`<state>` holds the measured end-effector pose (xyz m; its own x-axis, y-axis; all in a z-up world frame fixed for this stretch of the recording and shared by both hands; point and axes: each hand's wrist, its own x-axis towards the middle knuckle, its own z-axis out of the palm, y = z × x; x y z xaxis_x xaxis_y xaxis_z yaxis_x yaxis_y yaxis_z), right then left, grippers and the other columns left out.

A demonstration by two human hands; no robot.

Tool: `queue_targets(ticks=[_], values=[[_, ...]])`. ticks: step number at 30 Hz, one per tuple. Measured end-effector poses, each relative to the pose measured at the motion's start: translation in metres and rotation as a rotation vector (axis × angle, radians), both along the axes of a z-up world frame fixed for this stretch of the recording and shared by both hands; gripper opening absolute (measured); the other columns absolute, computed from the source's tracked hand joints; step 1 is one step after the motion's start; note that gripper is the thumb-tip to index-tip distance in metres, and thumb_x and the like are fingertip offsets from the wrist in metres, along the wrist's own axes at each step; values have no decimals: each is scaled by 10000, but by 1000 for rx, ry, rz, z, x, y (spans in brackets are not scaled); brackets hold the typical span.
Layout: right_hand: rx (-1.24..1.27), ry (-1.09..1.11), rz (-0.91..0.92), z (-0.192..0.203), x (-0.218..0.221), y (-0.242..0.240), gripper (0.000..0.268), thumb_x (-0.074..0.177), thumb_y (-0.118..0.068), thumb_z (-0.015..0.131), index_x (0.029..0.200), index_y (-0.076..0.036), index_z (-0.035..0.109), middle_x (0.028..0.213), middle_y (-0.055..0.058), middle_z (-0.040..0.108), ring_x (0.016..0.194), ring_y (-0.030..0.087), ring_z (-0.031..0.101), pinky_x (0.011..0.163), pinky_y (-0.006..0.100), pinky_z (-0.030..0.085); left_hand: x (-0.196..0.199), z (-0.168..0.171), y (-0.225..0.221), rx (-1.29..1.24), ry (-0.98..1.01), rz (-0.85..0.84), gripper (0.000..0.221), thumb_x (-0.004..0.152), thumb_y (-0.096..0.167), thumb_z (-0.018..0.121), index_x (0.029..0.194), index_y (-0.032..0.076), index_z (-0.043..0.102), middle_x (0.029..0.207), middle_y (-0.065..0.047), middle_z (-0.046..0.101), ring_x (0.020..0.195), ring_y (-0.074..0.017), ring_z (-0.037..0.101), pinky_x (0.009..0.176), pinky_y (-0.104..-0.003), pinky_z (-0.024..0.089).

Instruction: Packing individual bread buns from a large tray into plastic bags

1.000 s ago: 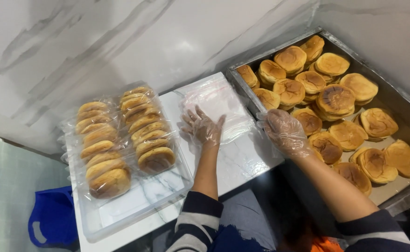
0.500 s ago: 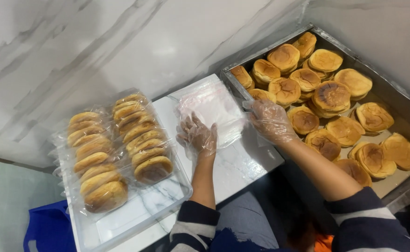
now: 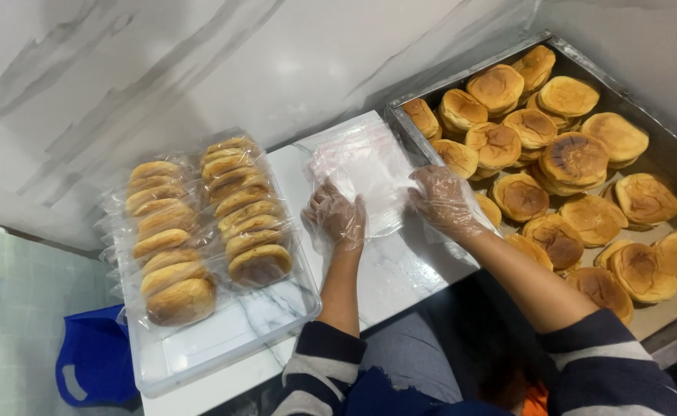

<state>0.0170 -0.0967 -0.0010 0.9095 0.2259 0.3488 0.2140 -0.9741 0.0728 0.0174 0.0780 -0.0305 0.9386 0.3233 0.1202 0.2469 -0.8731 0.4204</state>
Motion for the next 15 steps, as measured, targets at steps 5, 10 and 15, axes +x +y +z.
queue_targets(ticks=[5, 10, 15], values=[[543, 211, 34, -6, 25, 10, 287, 768, -338, 585, 1017, -195, 588, 923, 46, 604, 929, 233, 573, 756, 349, 478, -20, 19, 0, -86, -68, -36, 755, 719, 437, 569, 1301, 39, 298, 1286, -160, 315, 1173, -345, 314, 954, -551, 274], [692, 196, 104, -16, 38, 6, 253, 785, -226, 596, 1019, -134, 581, 917, 101, 607, 888, 278, 578, 757, 392, 472, -91, 57, -2, -188, -301, -347, 681, 765, 383, 533, 1296, 19, 310, 1266, -228, 331, 1173, -408, 305, 934, -543, 272], [780, 240, 158, -11, 22, 15, 270, 764, -267, 634, 1008, -159, 595, 882, 67, 612, 818, 230, 593, 709, 351, 488, -148, 113, 70, -402, -285, -704, 359, 828, 336, 483, 1087, 89, 517, 1089, -167, 508, 1026, -388, 485, 872, -471, 376]])
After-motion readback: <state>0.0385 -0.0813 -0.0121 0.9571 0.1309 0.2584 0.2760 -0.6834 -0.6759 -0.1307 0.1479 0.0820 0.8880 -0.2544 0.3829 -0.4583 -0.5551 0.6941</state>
